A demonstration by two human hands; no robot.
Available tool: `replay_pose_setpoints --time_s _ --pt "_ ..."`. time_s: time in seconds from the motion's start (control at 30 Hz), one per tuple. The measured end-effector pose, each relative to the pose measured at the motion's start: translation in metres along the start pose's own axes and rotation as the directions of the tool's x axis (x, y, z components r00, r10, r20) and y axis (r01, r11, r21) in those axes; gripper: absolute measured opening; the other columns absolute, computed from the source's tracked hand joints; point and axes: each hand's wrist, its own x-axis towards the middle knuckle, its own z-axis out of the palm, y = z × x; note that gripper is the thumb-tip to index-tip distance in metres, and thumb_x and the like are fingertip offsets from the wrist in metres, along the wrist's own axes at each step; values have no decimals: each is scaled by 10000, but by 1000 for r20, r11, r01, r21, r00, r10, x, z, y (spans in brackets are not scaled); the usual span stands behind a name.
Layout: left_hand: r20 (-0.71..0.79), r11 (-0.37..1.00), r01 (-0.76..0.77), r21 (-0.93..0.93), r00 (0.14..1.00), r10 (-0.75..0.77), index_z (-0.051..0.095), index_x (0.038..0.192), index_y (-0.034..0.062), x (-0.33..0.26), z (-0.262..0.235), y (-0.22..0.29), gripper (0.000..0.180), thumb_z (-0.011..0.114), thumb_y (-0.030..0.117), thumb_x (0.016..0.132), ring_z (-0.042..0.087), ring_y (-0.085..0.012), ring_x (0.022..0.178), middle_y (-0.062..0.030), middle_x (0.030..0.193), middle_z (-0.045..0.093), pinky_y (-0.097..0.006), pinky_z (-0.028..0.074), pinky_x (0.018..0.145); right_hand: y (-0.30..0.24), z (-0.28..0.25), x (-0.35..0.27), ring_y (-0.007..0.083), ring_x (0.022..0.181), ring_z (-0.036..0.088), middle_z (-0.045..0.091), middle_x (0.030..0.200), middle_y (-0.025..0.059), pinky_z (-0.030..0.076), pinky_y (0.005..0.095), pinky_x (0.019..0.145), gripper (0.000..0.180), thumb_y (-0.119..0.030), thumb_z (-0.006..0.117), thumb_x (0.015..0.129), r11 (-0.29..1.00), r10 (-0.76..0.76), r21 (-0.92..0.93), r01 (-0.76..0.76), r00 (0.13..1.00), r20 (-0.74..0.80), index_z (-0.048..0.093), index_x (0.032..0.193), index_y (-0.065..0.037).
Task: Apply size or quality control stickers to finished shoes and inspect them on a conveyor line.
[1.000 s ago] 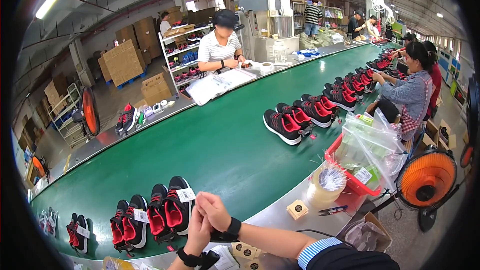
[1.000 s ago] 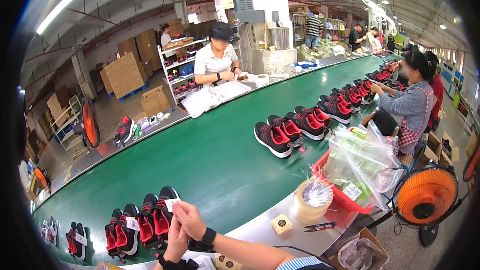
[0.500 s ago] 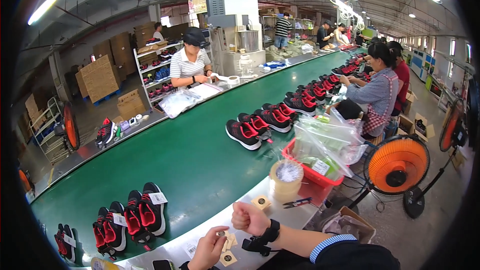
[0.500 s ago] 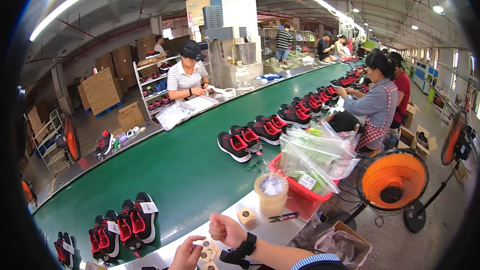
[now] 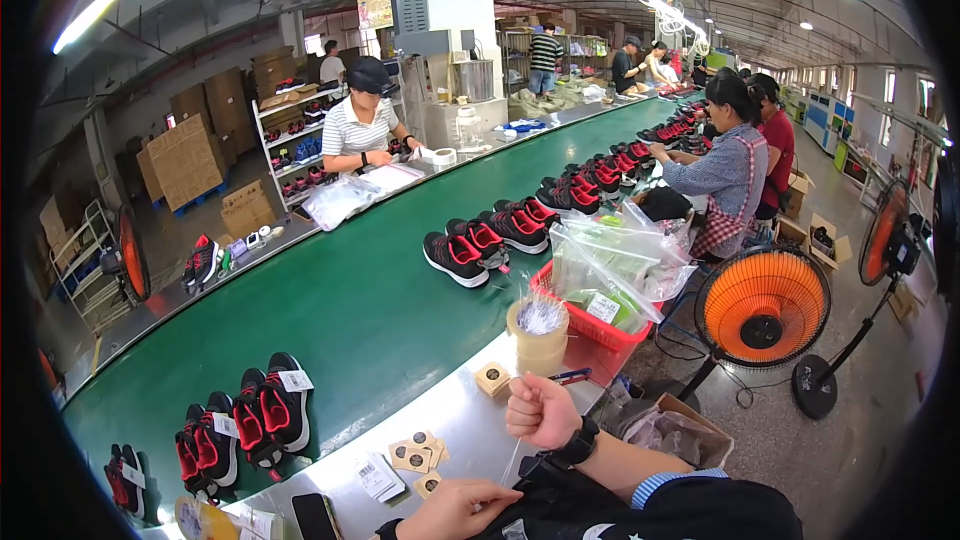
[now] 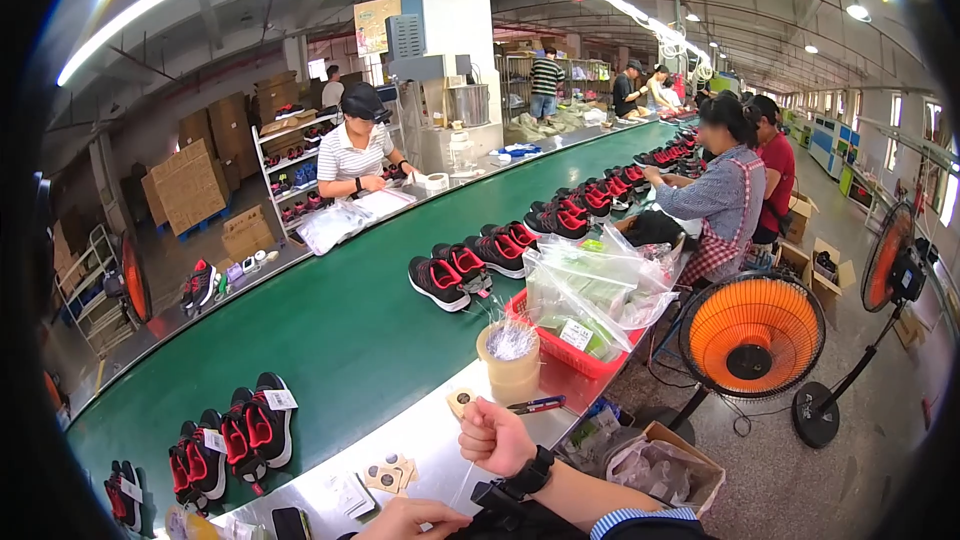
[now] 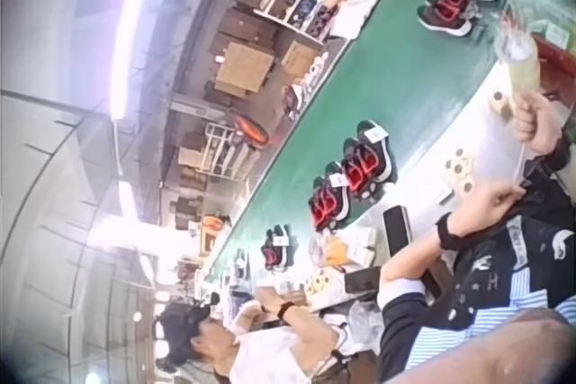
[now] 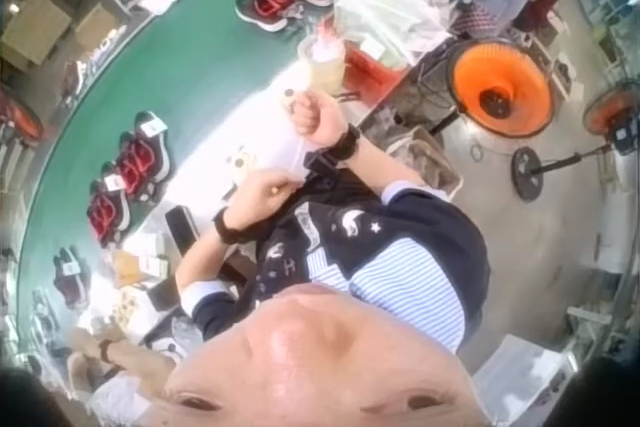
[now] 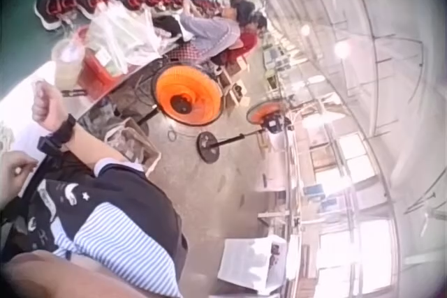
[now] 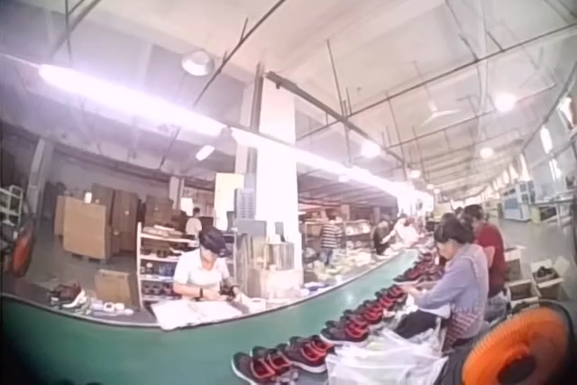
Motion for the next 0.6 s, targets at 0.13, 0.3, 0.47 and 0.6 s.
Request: replay_pose_setpoints --time_s 0.13,0.3,0.47,0.6 --pt "14 999 -43 -2 999 43 648 877 14 -4 0 -4 121 590 44 775 614 -243 660 -155 764 632 -298 475 621 0 -1 -3 72 411 202 207 483 -60 175 234 403 324 -341 369 921 1000 -14 -15 14 1000 -9 398 686 -120" --pt "15 994 -82 70 997 81 654 870 16 -7 -5 -2 116 609 40 766 620 -254 657 -149 767 638 -297 478 611 0 -2 -1 71 412 201 208 485 -62 178 232 402 324 -341 367 920 1000 -25 -14 24 1000 -8 399 689 -118" --pt "-3 996 -79 48 997 79 652 879 16 -8 -9 3 125 618 37 760 624 -250 679 -147 779 641 -297 477 620 3 0 -2 74 418 231 261 488 -45 188 209 413 307 -315 383 920 995 -39 -94 43 998 49 446 703 -105" --pt "-123 994 -110 15 986 111 651 887 15 -12 -14 11 142 618 6 750 625 -250 715 -142 799 646 -295 478 645 11 16 -13 108 447 384 436 525 -4 294 216 440 282 -268 408 913 686 -97 -726 48 995 -26 534 761 -67"
